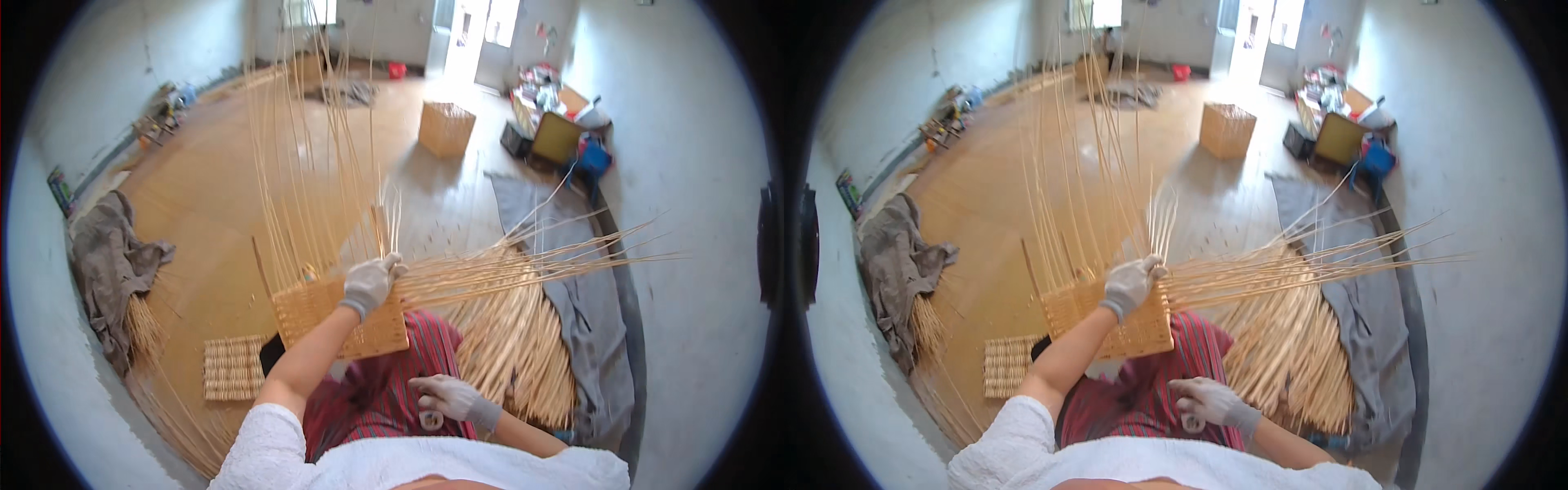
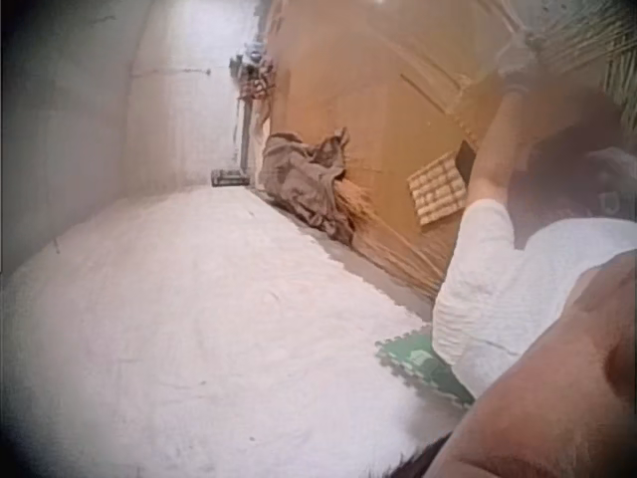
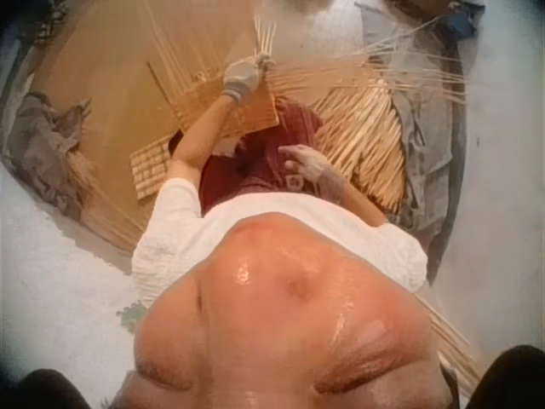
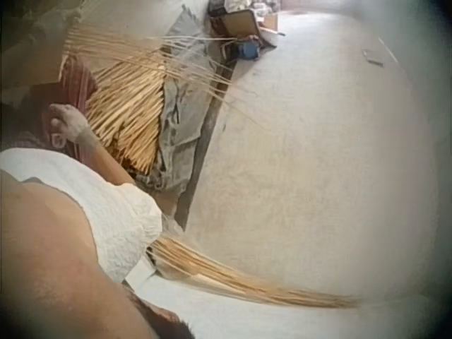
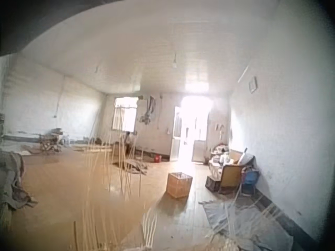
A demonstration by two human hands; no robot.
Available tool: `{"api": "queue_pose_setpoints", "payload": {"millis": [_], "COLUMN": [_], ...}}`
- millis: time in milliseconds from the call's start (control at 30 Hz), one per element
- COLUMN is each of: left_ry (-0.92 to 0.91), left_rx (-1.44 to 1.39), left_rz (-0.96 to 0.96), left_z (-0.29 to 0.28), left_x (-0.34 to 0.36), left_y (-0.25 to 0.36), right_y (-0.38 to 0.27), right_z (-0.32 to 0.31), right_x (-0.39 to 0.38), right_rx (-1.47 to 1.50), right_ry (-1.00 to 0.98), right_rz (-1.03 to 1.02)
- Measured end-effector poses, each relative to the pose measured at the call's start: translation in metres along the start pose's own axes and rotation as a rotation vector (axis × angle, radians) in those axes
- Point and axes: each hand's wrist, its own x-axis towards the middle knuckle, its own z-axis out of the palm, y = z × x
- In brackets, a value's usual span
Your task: The person weaves a basket by hand using thin wooden strips. They interlace the strips through vertical stakes, periodically rotate the basket, and use a small hammer to tighten the weave. The basket grows in height as the person continues weaving.
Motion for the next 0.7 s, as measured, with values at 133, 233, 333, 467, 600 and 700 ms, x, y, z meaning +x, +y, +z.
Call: {"api": "queue_pose_setpoints", "payload": {"millis": [133, 233, 333, 467, 600, 700], "left_ry": [0.433, 0.73, 0.545, 0.811, 0.757, 0.46], "left_rx": [-0.461, -1.062, -1.508, -1.396, -1.66, -1.868], "left_rz": [0.016, 0.063, 0.294, 0.39, 0.311, 0.382], "left_z": [-0.037, -0.07, -0.137, -0.178, -0.191, -0.178], "left_x": [-0.022, -0.026, -0.053, -0.075, -0.043, -0.01], "left_y": [-0.033, -0.071, -0.078, -0.062, -0.077, -0.163], "right_y": [0.037, 0.024, 0.017, -0.042, -0.046, -0.017], "right_z": [-0.062, -0.105, -0.17, -0.233, -0.232, -0.218], "right_x": [0.06, 0.122, 0.188, 0.236, 0.266, 0.302], "right_rx": [-0.135, -0.031, -0.029, 0.315, 0.388, 0.777], "right_ry": [0.155, 0.477, 0.67, 0.235, 0.121, 0.178], "right_rz": [-0.161, 0.002, -0.021, -0.125, -0.027, 0.055]}}
